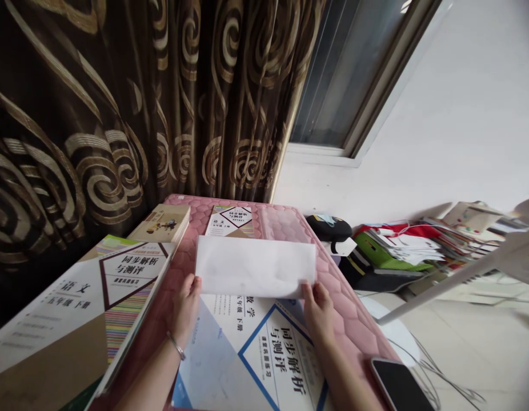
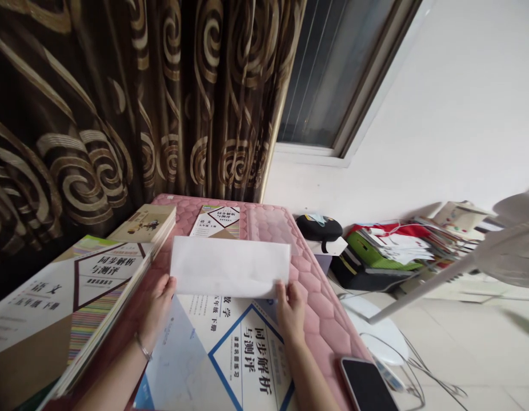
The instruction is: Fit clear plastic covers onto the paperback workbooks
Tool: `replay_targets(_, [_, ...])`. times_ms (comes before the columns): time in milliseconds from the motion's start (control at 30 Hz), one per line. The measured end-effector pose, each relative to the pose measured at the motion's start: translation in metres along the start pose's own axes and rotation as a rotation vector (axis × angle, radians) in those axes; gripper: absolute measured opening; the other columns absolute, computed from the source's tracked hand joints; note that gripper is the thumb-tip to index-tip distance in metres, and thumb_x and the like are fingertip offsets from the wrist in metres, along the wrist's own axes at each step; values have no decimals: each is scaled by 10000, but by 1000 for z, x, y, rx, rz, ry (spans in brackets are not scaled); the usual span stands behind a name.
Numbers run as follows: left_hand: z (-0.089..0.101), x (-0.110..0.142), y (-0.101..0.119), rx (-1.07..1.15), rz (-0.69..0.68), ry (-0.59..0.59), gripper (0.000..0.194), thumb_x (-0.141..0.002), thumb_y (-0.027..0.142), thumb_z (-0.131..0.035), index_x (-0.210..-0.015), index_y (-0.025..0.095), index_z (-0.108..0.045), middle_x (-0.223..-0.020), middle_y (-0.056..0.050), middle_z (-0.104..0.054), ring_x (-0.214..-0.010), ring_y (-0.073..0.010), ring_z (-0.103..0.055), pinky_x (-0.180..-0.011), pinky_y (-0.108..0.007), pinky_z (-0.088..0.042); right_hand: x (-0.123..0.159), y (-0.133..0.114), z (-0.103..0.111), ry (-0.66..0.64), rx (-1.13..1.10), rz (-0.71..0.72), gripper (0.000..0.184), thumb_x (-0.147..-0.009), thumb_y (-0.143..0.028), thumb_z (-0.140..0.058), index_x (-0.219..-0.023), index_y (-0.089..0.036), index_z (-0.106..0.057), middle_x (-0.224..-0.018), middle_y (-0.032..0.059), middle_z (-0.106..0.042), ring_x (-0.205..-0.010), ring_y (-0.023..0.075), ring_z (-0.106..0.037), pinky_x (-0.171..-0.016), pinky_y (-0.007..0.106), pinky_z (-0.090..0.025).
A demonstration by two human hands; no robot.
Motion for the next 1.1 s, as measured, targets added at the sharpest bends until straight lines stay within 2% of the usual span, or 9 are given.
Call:
replay_targets(300, [-10, -9, 18, -14, -102, -68, 375, -837, 548, -424, -837, 208, -582, -767, -11, -665, -697, -180, -605, -610, -259, -434, -4, -11, -5, 10, 89, 69, 497, -794, -673, -499, -613, -229, -368, -555, -57, -369, -544, 116, -330, -514, 261, -279])
replay_targets(433, [6, -5, 47, -164, -205, 57, 362, -856, 461, -427, -1012, 166, -566, -934, -98, -675, -823, -244, -626, -709, -343, -468, -12, -14, -11, -11, 68, 46, 495, -770, -695, -504, -645, -224, -418, -585, -46, -407, -561, 122, -348, -528, 263, -305])
replay_targets(567, [8, 54, 109, -465, -547, 135, 405, -891, 373, -443, -1205, 122, -489, -1187, -205, -577, -1130, -349, -516, -914, -493, -405, -26, -16, -18, -20, 46, -1, 523, -719, -739, -500, -686, -218, -478, -616, -9, -498, -576, 144, -423, -533, 268, -333])
replay_targets(633, [-24, 104, 123, -522, -772, -161, 261, -913, 297, -429, -1121, 195, -549, -1121, -124, -616, -1042, -277, -563, -899, -456, -425, -34, -17, -23, -17, 55, -13, 551, -689, -771, -481, -678, -220, -480, -595, -5, -504, -554, 144, -424, -517, 268, -328])
replay_targets(700, [-61, 160, 111, -596, -936, -536, 219, -873, 312, -533, -1071, 235, -589, -1137, -71, -630, -1035, -251, -575, -888, -427, -446, -42, -17, -27, -7, 63, -16, 565, -668, -794, -459, -658, -228, -460, -564, -16, -485, -533, 139, -409, -510, 267, -328])
replay_targets(800, [-81, 205, 77, -737, -1037, -689, 505, -752, 475, -681, -1166, 205, -576, -1309, -110, -567, -1174, -330, -514, -917, -468, -454, -48, -17, -32, 12, 77, -6, 545, -668, -784, -450, -642, -240, -426, -546, -28, -465, -535, 140, -408, -534, 271, -340])
replay_targets(867, [-89, 212, 54, -833, -1044, -698, 598, -733, 495, -699, -1225, 188, -553, -1332, -121, -559, -1190, -344, -511, -909, -476, -468, -50, -18, -34, 17, 90, 2, 517, -682, -758, -449, -639, -243, -415, -548, -26, -471, -545, 144, -419, -550, 275, -345])
replay_targets(933, [-93, 212, 40, -917, -1069, -672, 493, -800, 406, -659, -1225, 175, -565, -1291, -123, -595, -1162, -324, -544, -862, -442, -495, -51, -18, -35, 19, 106, 6, 486, -698, -727, -447, -636, -245, -409, -552, -21, -481, -549, 148, -427, -559, 281, -346])
replay_targets(1100, [-95, 224, 48, -1000, -1343, -551, 316, -901, 194, -471, -1170, 107, -612, -1174, -185, -655, -1074, -312, -611, -733, -383, -513, -56, -21, -39, 16, 158, 14, 383, -738, -619, -435, -634, -252, -397, -552, -18, -478, -556, 160, -432, -582, 302, -348])
Point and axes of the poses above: each hand's wrist, its own x-axis away from the middle knuckle, its own z-axis out of the back of the hand, y = z × x, the point moved 10 cm from there along -x, towards the middle knuckle
